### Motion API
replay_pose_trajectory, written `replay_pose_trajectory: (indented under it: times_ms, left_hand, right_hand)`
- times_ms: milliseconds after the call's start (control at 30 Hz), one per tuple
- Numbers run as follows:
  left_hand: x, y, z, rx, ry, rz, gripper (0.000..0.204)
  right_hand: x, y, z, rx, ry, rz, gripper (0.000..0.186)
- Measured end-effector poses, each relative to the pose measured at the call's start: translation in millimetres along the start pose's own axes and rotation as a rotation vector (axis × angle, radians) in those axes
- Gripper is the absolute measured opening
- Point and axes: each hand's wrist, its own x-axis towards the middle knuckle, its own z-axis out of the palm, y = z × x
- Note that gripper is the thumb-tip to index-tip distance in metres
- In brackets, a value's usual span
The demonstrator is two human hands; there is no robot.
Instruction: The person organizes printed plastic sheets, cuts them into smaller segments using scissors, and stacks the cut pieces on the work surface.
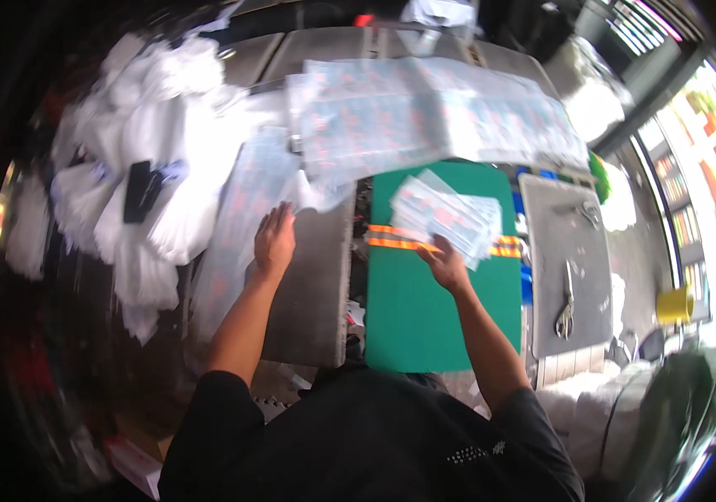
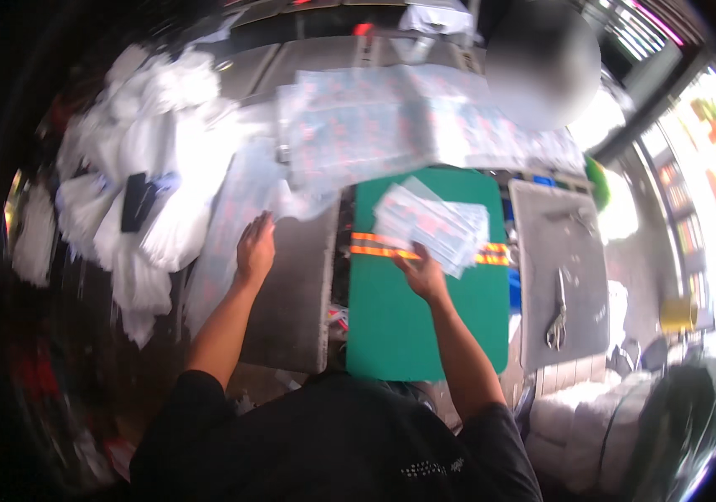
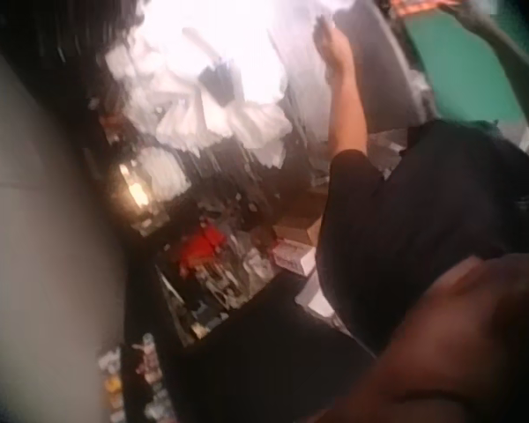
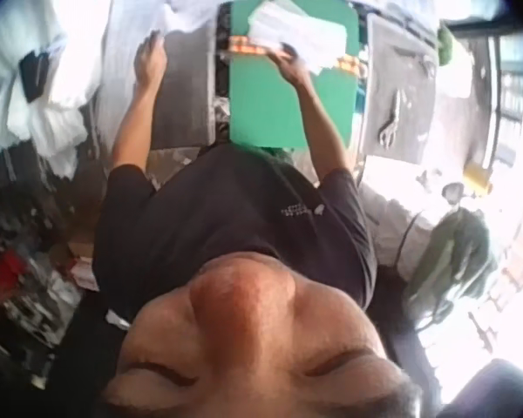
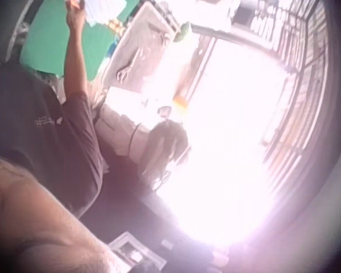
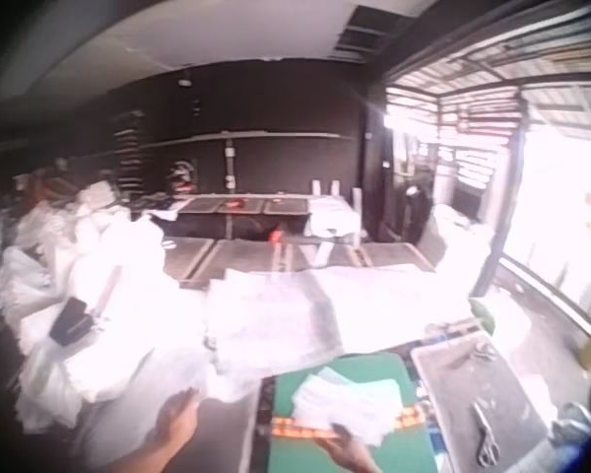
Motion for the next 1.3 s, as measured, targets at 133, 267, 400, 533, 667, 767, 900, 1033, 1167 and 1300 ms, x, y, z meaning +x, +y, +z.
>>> replay_pose_trajectory:
  times_ms: [133, 267, 400, 533, 667, 767, 900, 1033, 1167, 1300]
  left_hand:
    - [8, 144, 9, -0.141, 0.011, 0.448, 0.032]
    - [-11, 243, 10, -0.327, 0.026, 0.536, 0.023]
    - [13, 296, 1, -0.313, -0.06, 0.523, 0.024]
    - [81, 336, -34, -0.086, -0.065, 0.641, 0.021]
    - [139, 345, -93, -0.091, 0.091, 0.825, 0.028]
    - [143, 355, -117, -0.119, 0.241, 0.85, 0.022]
    - [112, 363, -106, -0.07, -0.003, 0.727, 0.031]
    - [88, 338, -86, -0.044, -0.244, 0.776, 0.039]
    - [66, 314, -65, 0.072, -0.104, 0.723, 0.039]
    - [5, 294, -37, 0.051, 0.048, 0.517, 0.033]
  right_hand:
    - [-11, -25, -5, 0.648, -0.271, 0.188, 0.095]
    - [-45, -5, -26, 0.698, -0.225, 0.052, 0.105]
    - [-85, 26, -65, 0.236, -0.073, -0.186, 0.106]
    - [-72, 11, -119, -0.183, 0.387, -0.237, 0.055]
    - [-53, -22, -203, -0.225, 0.58, -0.522, 0.025]
    - [-64, -36, -221, -0.288, 0.609, -0.82, 0.074]
    - [-70, -25, -194, -0.454, 0.591, -0.762, 0.072]
    - [-44, 5, -206, -0.399, 0.367, -0.531, 0.045]
    - [-33, 17, -219, -0.658, 0.46, -0.817, 0.048]
    - [-63, 45, -192, -0.735, 0.525, -0.802, 0.054]
